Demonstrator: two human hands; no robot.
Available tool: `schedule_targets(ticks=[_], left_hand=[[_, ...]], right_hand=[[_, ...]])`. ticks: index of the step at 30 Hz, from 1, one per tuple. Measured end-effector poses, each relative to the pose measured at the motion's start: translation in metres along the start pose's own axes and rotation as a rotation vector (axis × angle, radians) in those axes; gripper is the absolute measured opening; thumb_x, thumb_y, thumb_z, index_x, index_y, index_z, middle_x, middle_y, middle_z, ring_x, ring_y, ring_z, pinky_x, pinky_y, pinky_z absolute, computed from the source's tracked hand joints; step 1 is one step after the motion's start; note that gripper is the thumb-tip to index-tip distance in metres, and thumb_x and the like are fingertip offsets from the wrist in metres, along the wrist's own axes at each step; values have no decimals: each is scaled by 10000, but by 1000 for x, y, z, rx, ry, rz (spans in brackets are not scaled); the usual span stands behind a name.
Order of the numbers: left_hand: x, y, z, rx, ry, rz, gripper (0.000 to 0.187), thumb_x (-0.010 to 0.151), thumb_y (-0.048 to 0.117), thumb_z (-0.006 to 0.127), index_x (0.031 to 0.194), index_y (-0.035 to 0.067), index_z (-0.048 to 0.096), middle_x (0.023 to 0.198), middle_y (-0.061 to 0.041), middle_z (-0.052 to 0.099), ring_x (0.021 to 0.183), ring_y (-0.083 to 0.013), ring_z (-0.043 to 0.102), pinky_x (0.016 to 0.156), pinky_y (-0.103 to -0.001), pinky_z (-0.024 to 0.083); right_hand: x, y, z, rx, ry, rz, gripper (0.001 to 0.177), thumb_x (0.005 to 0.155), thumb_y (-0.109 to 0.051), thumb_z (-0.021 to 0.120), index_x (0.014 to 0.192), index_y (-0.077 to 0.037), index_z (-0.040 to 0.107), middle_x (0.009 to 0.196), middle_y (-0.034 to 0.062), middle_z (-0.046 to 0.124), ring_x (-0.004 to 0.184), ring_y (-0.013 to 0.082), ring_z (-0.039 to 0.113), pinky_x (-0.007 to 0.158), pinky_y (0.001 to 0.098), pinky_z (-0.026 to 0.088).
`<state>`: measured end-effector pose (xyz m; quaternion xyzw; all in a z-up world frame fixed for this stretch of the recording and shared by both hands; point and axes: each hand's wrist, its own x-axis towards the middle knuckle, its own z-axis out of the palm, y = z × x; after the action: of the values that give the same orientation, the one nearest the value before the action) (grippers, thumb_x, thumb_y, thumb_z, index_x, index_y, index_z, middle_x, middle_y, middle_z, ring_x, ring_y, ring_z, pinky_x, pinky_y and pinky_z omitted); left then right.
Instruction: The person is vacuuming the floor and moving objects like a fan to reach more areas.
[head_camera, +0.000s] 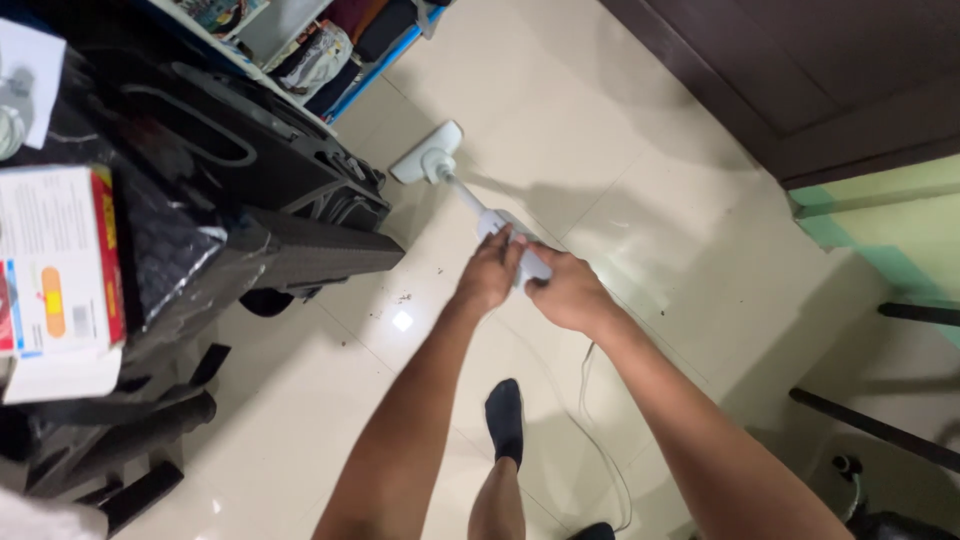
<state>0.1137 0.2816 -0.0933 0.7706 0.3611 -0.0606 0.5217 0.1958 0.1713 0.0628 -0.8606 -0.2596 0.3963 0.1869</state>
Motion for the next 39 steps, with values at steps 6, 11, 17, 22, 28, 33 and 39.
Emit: schedule_targets(ticks=[6,11,17,22,28,33,39], left_hand=[[17,-1,-53,-12,-34,-65,666,1025,566,363,1575,191,382,1596,-179,404,1482,-359,359,1216,-395,309],[9,16,-74,-44,-76,-132,664,1014,567,356,1577,217,358,1615,-145,380,1496,-327,343,1207,-386,312],[24,-15,-46,-19,-33,-55,633,1046,533,383,1574,184,364,1616,-176,370,1504,-342,324,1210,-394,294],[7,-15,-21,-67,158,48,641,1030,536,497,1530,137,456,1577,-198,465,1468,-346,450,1215,-388,357],[-42,16,14,-277,261,-22,636,962,509,556,1506,183,500,1561,-214,394,1297,-339,562,1094,-383,448],[-80,47,40,-261,208,-55,637,973,518,547,1500,162,506,1510,-203,475,1240,-333,602,1078,-379,475],[-113,69,90,-244,199,-70,676,978,525,562,1509,113,492,1540,-240,403,1330,-372,500,1092,-409,414]], right_hand=[[36,-33,14,-40,-22,-36,692,832,-194,629,1507,-127,489,1207,220,704,1092,374,693,985,412,538],[40,-39,21,-81,-19,-38,691,848,-201,632,1512,-106,468,1198,220,704,1083,377,693,981,426,534],[32,-36,18,-82,-43,3,709,854,-200,626,1535,-127,442,1177,227,711,1067,379,700,973,430,535],[18,7,31,96,107,-155,650,849,-202,665,1472,-81,525,1253,245,684,1142,384,679,982,405,532],[-31,15,6,94,96,-134,655,833,-181,657,1469,-87,532,1237,255,684,1128,388,682,971,393,532],[-75,34,-19,102,61,-75,643,835,-193,676,1450,-72,534,1239,260,684,1105,383,697,947,396,541],[-118,71,-41,130,19,-75,649,827,-177,659,1457,-81,533,1195,246,713,1059,368,723,914,392,555]])
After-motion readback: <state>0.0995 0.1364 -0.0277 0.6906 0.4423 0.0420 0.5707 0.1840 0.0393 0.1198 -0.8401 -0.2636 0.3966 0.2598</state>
